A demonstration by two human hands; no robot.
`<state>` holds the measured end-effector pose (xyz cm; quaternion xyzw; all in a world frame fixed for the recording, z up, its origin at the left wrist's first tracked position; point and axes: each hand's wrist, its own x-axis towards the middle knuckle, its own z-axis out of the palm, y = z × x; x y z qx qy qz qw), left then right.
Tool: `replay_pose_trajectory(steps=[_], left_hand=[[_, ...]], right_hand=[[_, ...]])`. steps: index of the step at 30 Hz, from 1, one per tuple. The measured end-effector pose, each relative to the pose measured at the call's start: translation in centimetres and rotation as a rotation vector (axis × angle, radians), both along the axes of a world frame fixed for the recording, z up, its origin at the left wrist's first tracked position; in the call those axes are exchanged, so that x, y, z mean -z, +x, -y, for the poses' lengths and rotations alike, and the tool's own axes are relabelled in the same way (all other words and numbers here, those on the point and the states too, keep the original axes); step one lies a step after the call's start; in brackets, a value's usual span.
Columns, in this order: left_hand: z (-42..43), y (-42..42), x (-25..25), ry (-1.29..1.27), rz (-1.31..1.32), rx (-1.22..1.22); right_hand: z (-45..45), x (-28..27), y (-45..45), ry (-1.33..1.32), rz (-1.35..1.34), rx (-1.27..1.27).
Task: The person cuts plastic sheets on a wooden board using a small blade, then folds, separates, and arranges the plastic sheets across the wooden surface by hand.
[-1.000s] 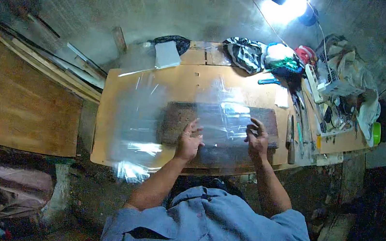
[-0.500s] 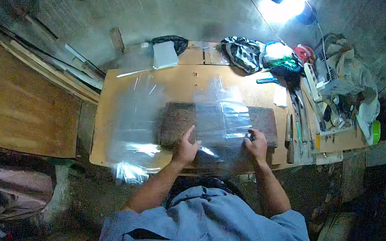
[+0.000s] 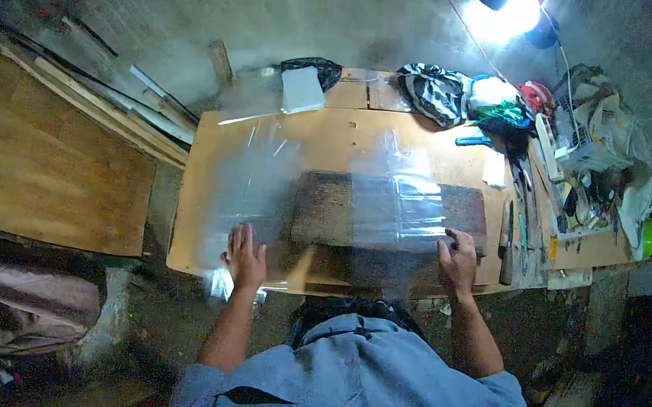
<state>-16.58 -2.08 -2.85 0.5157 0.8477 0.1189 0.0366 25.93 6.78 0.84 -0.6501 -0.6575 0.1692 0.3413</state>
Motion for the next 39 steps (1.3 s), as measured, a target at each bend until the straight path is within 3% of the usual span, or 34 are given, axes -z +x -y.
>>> replay_pose_trajectory(steps=[5,8,13,20,22,26,28,31,32,34,35,36,38,39], left_hand=[[0.2,-3.3,2.8,0.012,-0.121,0.041],[-0.2,-4.8,4.1,0.181,-0.042,0.08],[-0.5,-5.2,2.5,0.262,-0.212,0.188],[-1.2,-5.2,1.0,0.145,-0.057,0.137],[-1.0,-5.2,0.4,0.348,-0.053,0.128],[-0.9,-3.8,-3.3,0.366,-0.022,0.042],[-0.8,-3.3,-5.1,0.518,0.06,0.09],[-0.6,-1.3,-7.7,0.626,0.022,0.144],[-0.4,-0.5,-8.5,0.625,0.02,0.144],[-0.1,1.7,-10.4,0.653,0.094,0.259],[0.4,3.0,-11.6,0.617,-0.037,0.311],[0.6,3.9,-11.7,0.615,-0.04,0.308],[0.9,5.4,-11.6,0.613,0.066,0.57],[1.2,6.2,-11.3,0.612,0.065,0.566]], right_hand=[[0.0,-1.2,-1.4,-0.02,-0.032,-0.023],[-0.1,-1.2,-1.8,-0.016,-0.081,-0.032],[-0.1,-1.8,-2.7,-0.067,-0.142,-0.029],[0.1,-2.7,-3.5,-0.108,-0.228,-0.08],[0.1,-2.7,-3.8,-0.1,-0.242,-0.094],[0.2,-2.8,-5.2,-0.152,-0.278,-0.14],[0.2,-3.0,-6.3,-0.158,-0.3,-0.183],[0.3,-4.8,-8.8,-0.527,-0.498,-0.321],[0.2,-4.4,-9.5,-0.527,-0.5,-0.322],[-0.2,-3.0,-10.9,-0.545,-0.542,-0.565],[-0.1,-2.7,-11.7,-0.71,-0.689,-0.65],[0.0,-3.3,-12.4,-0.712,-0.691,-0.654],[0.4,-4.9,-13.5,-1.016,-1.026,-0.647],[0.4,-4.5,-13.9,-1.035,-1.012,-0.621]])
